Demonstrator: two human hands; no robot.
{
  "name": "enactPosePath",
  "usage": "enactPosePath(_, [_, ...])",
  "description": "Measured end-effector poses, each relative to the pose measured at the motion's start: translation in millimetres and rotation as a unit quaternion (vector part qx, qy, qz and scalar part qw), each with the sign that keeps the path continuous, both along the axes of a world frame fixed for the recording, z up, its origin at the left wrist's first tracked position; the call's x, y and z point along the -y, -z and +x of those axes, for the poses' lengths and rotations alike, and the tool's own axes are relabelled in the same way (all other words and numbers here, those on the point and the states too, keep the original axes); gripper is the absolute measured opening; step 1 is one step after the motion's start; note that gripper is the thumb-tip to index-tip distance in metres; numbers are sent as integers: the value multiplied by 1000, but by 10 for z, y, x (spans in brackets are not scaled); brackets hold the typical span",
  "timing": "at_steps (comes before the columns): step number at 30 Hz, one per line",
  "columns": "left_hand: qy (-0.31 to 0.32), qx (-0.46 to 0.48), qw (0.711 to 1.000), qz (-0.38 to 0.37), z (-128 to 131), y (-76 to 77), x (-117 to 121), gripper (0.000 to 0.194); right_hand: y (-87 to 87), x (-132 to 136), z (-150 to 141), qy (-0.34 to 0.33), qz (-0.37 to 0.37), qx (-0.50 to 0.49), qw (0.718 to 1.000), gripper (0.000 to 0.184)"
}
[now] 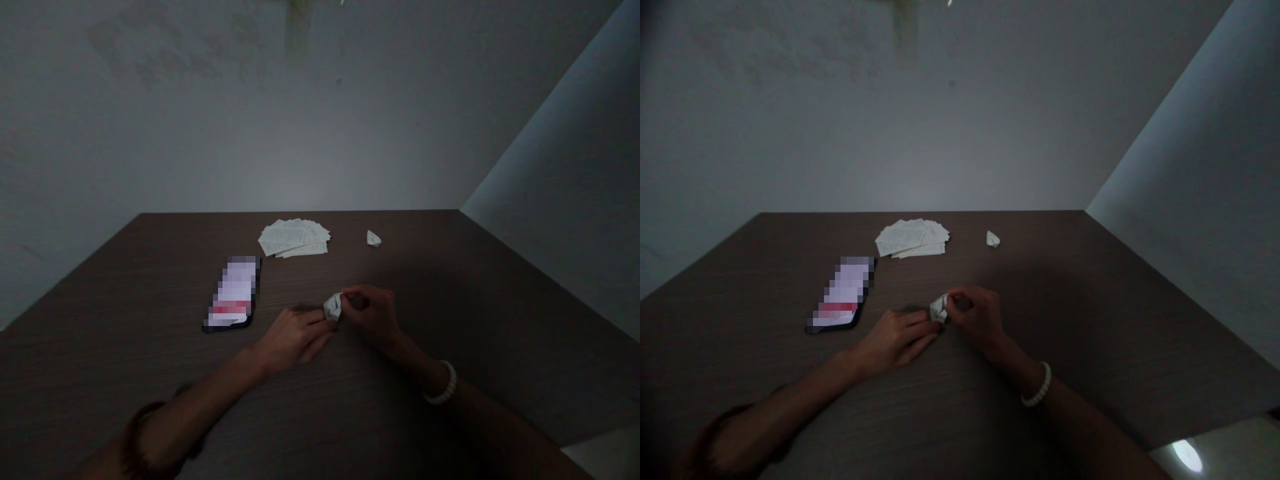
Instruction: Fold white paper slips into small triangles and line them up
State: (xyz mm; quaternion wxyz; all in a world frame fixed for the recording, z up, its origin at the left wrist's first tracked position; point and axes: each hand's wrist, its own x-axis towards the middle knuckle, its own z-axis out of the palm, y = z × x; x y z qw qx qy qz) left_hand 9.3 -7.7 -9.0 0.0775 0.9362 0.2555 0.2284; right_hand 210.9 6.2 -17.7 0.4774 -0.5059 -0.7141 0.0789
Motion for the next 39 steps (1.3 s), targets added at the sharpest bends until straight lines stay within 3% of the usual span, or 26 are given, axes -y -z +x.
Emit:
enactPosePath(5, [-17,11,998,56,5,15,-25,25,6,-9,0,-15,-26,5,1000,15])
enactPosePath(8, [-29,15,998,56,5,16,-30,26,17,-8,9,-32,-33,8,999,22])
enactPosePath(21, [-44,19,998,31,-5,27,-40,26,22,-11,21,-36,-28,52,998,14])
enactPosePath(26, [-55,46,996,-48,-8,-1,-6,19,9,-15,33,-35,-21,62,997,13])
enactPosePath(32, [-194,122,956,-183,-1,-61,-70,21,-22,-3,28,-95,-13,63,993,14])
enactPosePath(39, [-179,161,935,-259,16,-80,-143,22,-47,23,23,-139,1,48,989,17])
